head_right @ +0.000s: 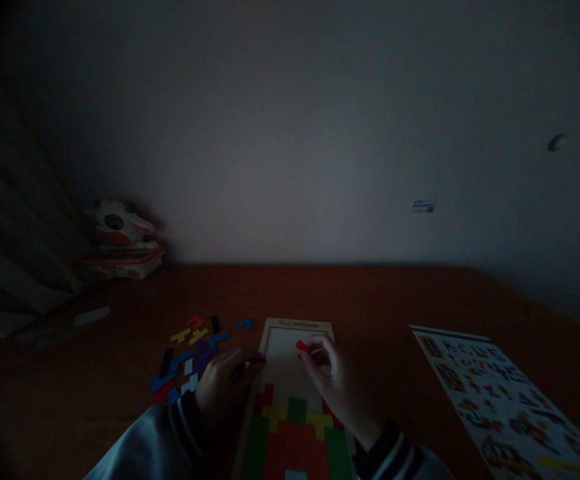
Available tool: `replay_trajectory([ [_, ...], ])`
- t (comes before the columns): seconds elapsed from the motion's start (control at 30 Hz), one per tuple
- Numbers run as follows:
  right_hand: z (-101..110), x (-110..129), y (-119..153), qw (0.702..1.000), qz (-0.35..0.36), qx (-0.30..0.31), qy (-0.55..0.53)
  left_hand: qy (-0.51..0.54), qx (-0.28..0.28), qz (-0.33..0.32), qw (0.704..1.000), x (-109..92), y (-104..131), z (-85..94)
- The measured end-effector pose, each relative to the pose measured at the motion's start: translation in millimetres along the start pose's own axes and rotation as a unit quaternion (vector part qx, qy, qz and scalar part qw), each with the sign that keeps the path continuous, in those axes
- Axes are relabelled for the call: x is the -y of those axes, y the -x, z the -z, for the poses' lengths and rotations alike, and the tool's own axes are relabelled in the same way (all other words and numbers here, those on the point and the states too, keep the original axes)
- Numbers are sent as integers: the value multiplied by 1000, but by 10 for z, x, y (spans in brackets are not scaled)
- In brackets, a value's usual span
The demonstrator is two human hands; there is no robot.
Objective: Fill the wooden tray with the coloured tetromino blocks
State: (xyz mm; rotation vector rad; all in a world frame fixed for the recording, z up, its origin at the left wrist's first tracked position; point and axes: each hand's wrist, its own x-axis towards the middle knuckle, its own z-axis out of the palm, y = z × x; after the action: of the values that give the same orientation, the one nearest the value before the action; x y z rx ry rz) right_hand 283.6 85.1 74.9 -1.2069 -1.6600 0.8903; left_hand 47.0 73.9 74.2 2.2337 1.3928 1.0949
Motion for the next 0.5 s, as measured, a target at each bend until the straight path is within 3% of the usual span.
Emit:
replay_trajectory([
  [0.27,4,-21,-14,1000,-4,5,2,26,14,6,1000,34,5,-18],
  [0.5,251,47,-70,998,-33,45,37,19,54,-32,998,46,26,-23],
])
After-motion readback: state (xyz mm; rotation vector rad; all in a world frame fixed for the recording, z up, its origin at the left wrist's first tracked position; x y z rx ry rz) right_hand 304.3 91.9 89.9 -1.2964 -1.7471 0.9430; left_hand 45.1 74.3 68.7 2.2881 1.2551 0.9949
